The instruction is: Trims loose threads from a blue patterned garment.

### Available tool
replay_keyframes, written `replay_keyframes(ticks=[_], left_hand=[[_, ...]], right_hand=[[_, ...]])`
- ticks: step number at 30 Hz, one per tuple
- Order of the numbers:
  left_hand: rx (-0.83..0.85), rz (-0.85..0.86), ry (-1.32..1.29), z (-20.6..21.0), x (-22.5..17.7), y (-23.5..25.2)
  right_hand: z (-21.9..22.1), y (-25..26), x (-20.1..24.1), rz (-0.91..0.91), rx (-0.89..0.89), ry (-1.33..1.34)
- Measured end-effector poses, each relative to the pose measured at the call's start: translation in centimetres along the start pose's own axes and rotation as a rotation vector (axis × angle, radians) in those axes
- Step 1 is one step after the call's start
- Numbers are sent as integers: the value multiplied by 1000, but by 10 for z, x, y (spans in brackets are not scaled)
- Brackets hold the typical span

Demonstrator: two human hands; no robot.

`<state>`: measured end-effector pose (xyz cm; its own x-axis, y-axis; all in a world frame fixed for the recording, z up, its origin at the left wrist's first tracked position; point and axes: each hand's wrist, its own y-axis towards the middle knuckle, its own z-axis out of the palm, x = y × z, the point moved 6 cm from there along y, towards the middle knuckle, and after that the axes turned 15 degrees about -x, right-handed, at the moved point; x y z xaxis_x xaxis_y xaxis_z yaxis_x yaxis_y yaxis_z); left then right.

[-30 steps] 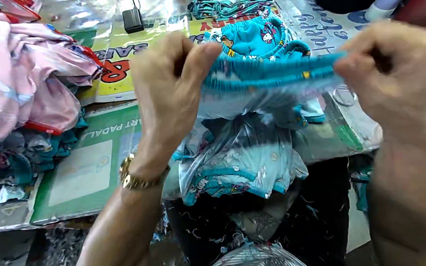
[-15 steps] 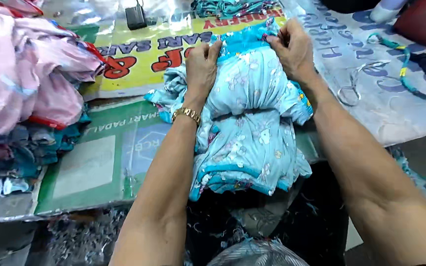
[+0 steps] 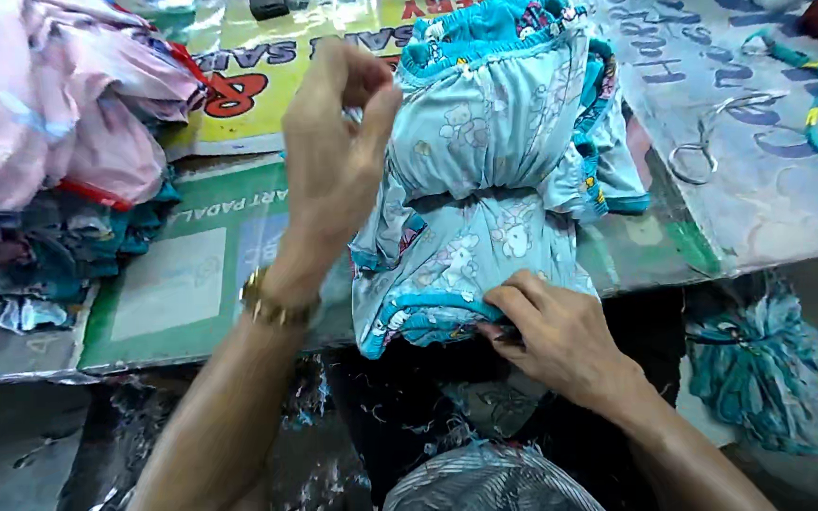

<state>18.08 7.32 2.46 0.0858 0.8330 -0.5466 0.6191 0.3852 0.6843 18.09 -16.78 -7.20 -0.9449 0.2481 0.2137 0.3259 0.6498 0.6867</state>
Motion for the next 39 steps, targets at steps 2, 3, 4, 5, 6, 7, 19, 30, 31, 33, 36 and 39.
replay_keyframes(ticks=[2,3,4,5,6,7,19,30,31,33,36,39], left_hand=[[123,45,-50,-13,-30,-56],[211,88,-74,-11,-36,-83],[285,151,-53,-8,-37,-107],[320,202,-6,-6,-35,-127],[310,223,39,-6,-30,-143],[279,204,54,-8,-22,-155],[-44,302,144,8,-63,-158],[2,241,255,-37,-20,-203],[-35,228,244,-36,-23,-204],[-125,216,226,-34,-33,-201],[-216,232,216,-30,-51,-195],[-262,222,212,-32,-60,-195]], right_hand=[[-6,-5,-1,41,-32,29],[-10,-9,-2,53,-57,55],[-13,-15,-5,70,-89,86],[-16,-21,-8,97,-118,116],[-18,-27,-12,129,-136,145],[-20,-32,-16,163,-151,176],[-50,-10,-15,182,-373,136],[-55,-56,-32,218,-338,105],[-54,-45,-26,204,-347,142],[-50,-13,-15,142,-356,208],[-36,47,-7,31,-283,282],[-7,87,-15,-17,70,280]])
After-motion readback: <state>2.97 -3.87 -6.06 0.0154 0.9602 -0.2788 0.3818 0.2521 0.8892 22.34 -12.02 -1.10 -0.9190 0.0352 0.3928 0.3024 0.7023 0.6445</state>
